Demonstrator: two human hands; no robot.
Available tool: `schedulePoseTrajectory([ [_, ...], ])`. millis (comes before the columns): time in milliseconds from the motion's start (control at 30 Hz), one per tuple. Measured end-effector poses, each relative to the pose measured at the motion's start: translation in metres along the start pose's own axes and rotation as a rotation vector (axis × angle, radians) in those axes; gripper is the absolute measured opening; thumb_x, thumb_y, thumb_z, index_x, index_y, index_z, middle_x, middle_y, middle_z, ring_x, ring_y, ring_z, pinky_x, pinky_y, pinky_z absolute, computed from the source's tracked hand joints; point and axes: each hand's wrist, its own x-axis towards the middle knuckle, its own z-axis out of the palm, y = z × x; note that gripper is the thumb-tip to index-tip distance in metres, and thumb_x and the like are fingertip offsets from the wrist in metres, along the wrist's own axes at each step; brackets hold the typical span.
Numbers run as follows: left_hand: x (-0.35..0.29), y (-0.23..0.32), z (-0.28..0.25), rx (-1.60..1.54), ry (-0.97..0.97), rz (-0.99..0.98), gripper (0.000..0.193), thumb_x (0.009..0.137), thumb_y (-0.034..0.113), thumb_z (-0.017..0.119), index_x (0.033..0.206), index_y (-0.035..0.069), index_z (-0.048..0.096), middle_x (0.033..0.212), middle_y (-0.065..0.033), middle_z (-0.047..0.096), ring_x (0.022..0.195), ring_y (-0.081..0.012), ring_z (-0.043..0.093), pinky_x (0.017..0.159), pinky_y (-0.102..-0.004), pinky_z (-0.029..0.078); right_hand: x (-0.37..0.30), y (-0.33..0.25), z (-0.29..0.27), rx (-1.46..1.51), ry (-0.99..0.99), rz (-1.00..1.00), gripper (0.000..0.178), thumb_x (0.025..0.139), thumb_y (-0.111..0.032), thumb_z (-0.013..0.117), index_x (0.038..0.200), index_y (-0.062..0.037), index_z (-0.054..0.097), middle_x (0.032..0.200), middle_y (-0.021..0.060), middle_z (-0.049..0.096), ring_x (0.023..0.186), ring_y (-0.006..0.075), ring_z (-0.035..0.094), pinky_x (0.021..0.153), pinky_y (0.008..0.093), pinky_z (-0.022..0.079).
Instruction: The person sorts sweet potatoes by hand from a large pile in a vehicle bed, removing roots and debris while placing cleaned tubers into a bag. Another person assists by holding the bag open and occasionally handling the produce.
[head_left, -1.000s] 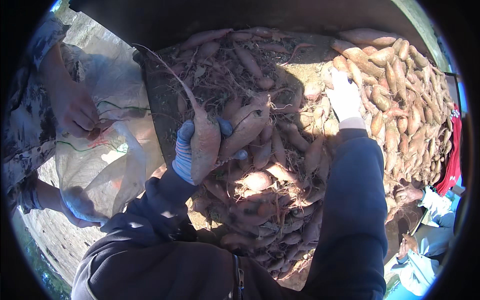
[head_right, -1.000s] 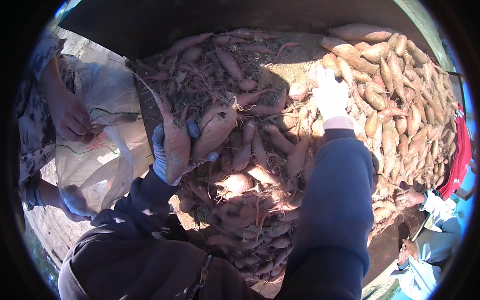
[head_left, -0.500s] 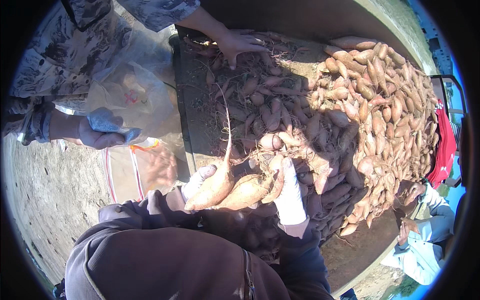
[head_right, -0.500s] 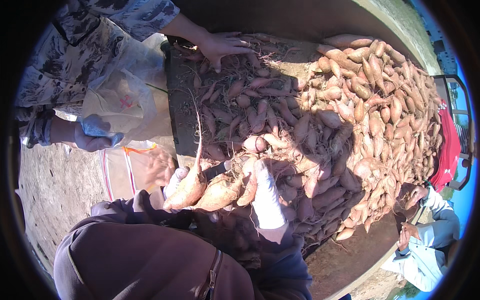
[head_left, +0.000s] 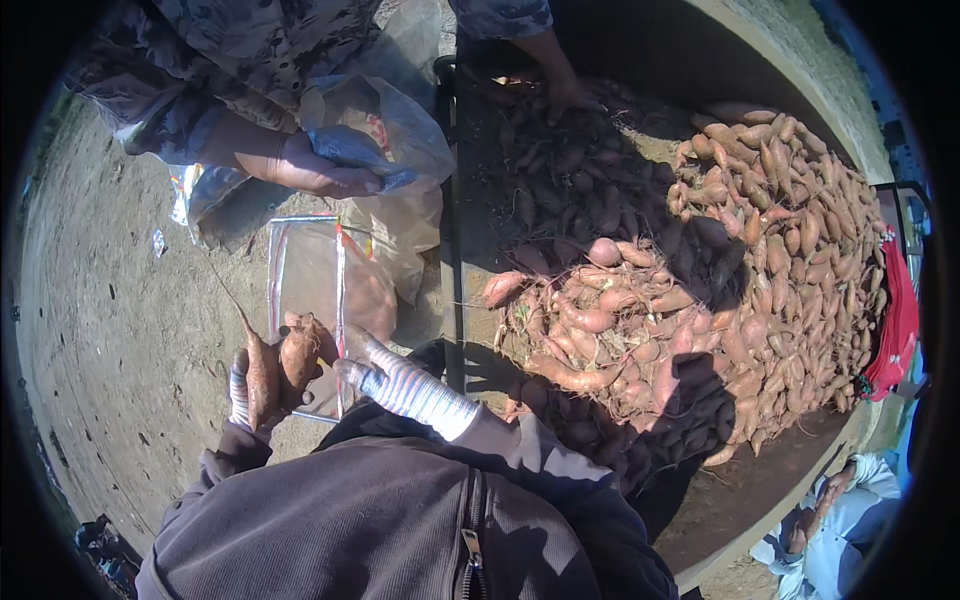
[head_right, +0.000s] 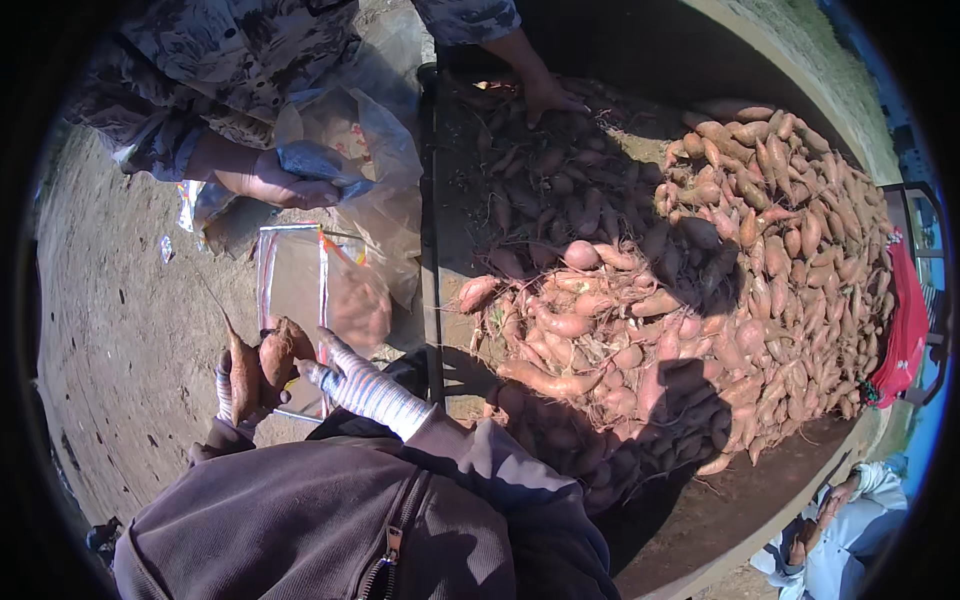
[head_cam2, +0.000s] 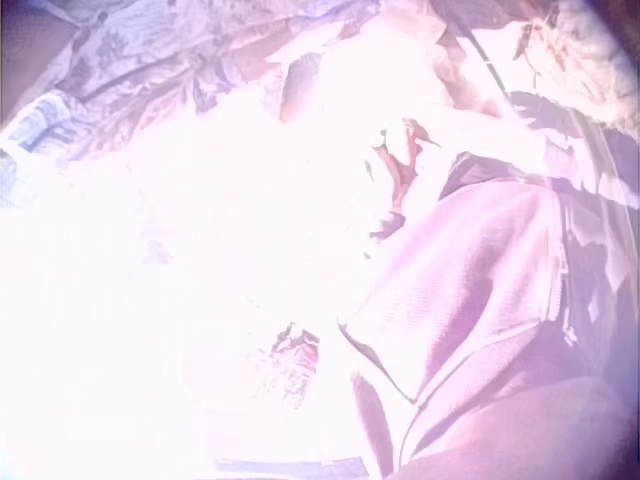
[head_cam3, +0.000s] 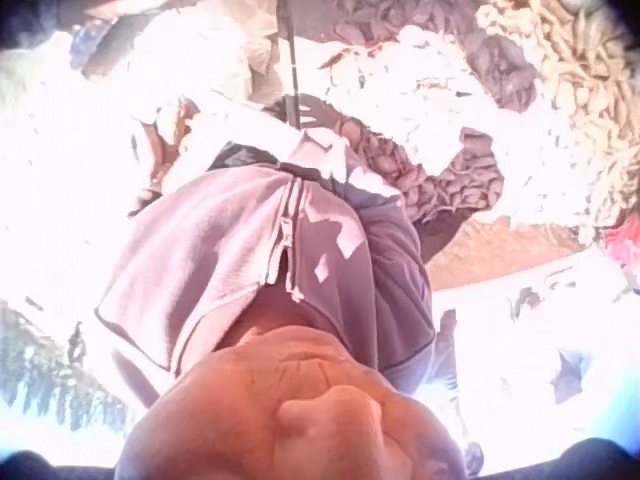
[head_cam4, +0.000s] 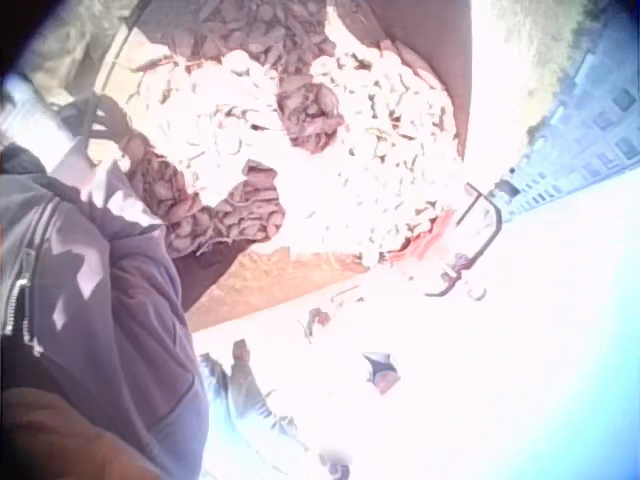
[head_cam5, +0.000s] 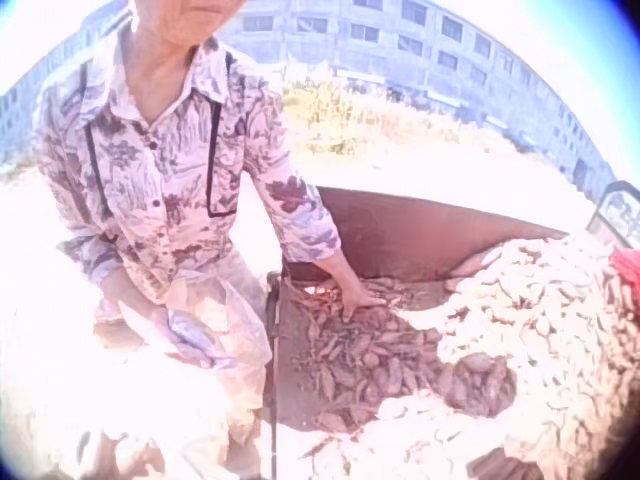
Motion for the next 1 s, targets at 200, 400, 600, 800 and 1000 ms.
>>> schedulePoseTrajectory([
  [200,0.042,-0.006,-0.088,0.896,0.731,-0.323,0.084,0.083,0.051,0.067,0.150,0.013,0.033,0.140,-0.0099,0.048,0.126,-0.0243,0.048,0.097,-0.0445,0.043,-0.050,-0.031,-0.184,-0.359,0.818,-0.103,0.050,0.094,-0.019,0.063,0.137,-0.0014,0.044,0.113,0.0159,0.062,0.101,0.0226,0.061,0.087,0.0333,0.049],
  [400,0.135,-0.036,0.061,1.379,0.148,0.164,0.036,0.091,0.025,0.065,0.114,-0.004,0.064,0.095,-0.0135,0.070,0.084,-0.0207,0.067,0.078,-0.0314,0.052,-0.096,0.038,-0.380,-1.369,1.133,0.694,0.072,0.082,-0.044,0.067,0.137,-0.0041,0.045,0.135,0.0187,0.050,0.129,0.0361,0.043,0.103,0.0539,0.036],
  [600,0.227,-0.082,0.205,1.161,-0.230,0.052,0.021,0.094,0.019,0.064,0.106,0.002,0.066,0.091,-0.0012,0.065,0.080,-0.0101,0.059,0.073,-0.0262,0.049,-0.057,0.063,-0.380,-1.370,1.127,0.499,0.065,0.075,-0.034,0.071,0.130,-0.0072,0.050,0.128,0.0131,0.056,0.132,0.0376,0.038,0.108,0.0599,0.025],
  [800,0.309,-0.144,0.315,0.440,-0.230,-0.171,0.026,0.093,0.026,0.065,0.110,0.006,0.060,0.096,-0.0031,0.062,0.089,-0.0129,0.059,0.079,-0.0263,0.048,-0.060,-0.004,-0.284,-1.026,1.002,-0.167,0.048,0.085,-0.027,0.067,0.125,-0.0031,0.054,0.091,0.0175,0.068,0.084,0.0327,0.066,0.073,0.0420,0.053],
  [1000,0.335,-0.175,0.318,0.416,-0.205,-0.159,0.033,0.091,0.012,0.062,0.121,0.001,0.055,0.108,-0.0090,0.061,0.096,-0.0175,0.059,0.086,-0.0290,0.048,-0.083,-0.039,-0.273,-1.061,0.791,0.325,0.033,0.092,-0.040,0.058,0.094,-0.0072,0.058,0.056,0.0118,0.059,0.054,0.0320,0.062,0.050,0.0428,0.048],
])
